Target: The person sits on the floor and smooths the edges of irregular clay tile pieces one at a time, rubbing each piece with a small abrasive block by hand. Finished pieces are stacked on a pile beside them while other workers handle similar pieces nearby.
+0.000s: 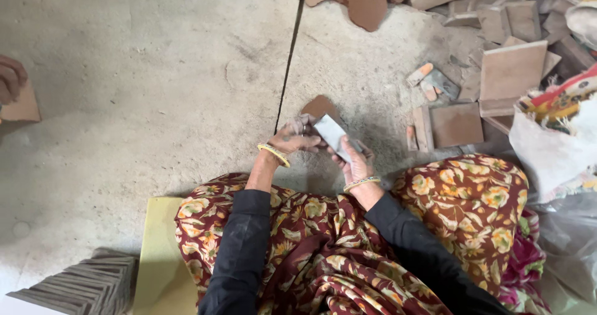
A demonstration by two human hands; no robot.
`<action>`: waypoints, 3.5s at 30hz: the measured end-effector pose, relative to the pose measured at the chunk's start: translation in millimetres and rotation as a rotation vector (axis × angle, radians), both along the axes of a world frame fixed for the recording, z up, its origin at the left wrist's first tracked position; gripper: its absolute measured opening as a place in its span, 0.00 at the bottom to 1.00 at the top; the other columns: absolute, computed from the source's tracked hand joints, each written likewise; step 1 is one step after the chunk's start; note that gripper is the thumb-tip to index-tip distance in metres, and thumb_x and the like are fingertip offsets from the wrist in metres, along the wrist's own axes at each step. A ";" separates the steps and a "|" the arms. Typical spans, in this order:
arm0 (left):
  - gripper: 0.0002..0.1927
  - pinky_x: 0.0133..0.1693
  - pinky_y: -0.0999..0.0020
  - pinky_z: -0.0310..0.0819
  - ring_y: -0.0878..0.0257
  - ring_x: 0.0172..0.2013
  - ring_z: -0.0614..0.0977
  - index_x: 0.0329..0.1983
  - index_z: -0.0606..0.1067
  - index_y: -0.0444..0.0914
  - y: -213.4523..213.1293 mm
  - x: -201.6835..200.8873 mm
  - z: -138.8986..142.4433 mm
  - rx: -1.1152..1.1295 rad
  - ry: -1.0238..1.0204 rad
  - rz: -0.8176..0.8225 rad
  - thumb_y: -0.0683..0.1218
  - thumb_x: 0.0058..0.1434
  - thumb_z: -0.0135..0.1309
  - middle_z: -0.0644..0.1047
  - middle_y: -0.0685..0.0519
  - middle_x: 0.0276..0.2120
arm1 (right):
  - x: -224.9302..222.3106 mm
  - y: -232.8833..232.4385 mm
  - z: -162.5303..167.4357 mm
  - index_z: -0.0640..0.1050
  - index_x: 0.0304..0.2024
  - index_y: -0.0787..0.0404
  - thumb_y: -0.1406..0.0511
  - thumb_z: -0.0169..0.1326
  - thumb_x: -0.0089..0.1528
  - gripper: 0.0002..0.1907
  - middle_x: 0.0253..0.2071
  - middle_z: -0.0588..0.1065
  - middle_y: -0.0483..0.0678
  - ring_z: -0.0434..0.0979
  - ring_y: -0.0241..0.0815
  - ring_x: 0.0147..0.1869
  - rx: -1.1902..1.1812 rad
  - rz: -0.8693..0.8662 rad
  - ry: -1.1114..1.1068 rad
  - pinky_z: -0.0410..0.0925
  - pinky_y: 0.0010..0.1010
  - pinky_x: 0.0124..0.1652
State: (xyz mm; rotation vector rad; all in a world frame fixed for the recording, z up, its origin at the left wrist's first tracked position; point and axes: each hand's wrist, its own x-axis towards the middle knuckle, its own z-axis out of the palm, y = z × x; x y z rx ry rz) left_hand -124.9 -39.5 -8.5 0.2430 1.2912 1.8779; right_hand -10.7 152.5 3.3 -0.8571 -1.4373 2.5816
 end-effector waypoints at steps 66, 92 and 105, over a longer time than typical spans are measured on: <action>0.66 0.64 0.20 0.25 0.40 0.75 0.30 0.80 0.41 0.49 4.6 -4.0 22.4 -1.502 0.818 -0.019 0.70 0.47 0.67 0.32 0.48 0.78 | -70.5 -2.7 -11.7 0.63 0.70 0.66 0.66 0.46 0.69 0.27 0.75 0.56 0.56 0.53 0.51 0.80 1.714 0.789 0.486 0.48 0.42 0.75; 0.72 0.65 0.18 0.29 0.42 0.76 0.33 0.81 0.42 0.53 10.8 -6.5 33.5 -1.516 0.614 -0.119 0.73 0.39 0.70 0.34 0.50 0.79 | -90.5 19.5 6.3 0.61 0.72 0.54 0.67 0.47 0.66 0.31 0.78 0.57 0.48 0.53 0.42 0.82 2.072 1.042 0.674 0.48 0.41 0.76; 0.57 0.62 0.14 0.27 0.33 0.74 0.27 0.75 0.51 0.73 15.9 -8.1 40.0 -1.464 0.678 -0.178 0.69 0.45 0.69 0.31 0.49 0.79 | -56.1 24.4 -19.7 0.55 0.75 0.62 0.72 0.35 0.68 0.31 0.79 0.47 0.57 0.45 0.52 0.82 1.124 0.684 0.227 0.50 0.42 0.73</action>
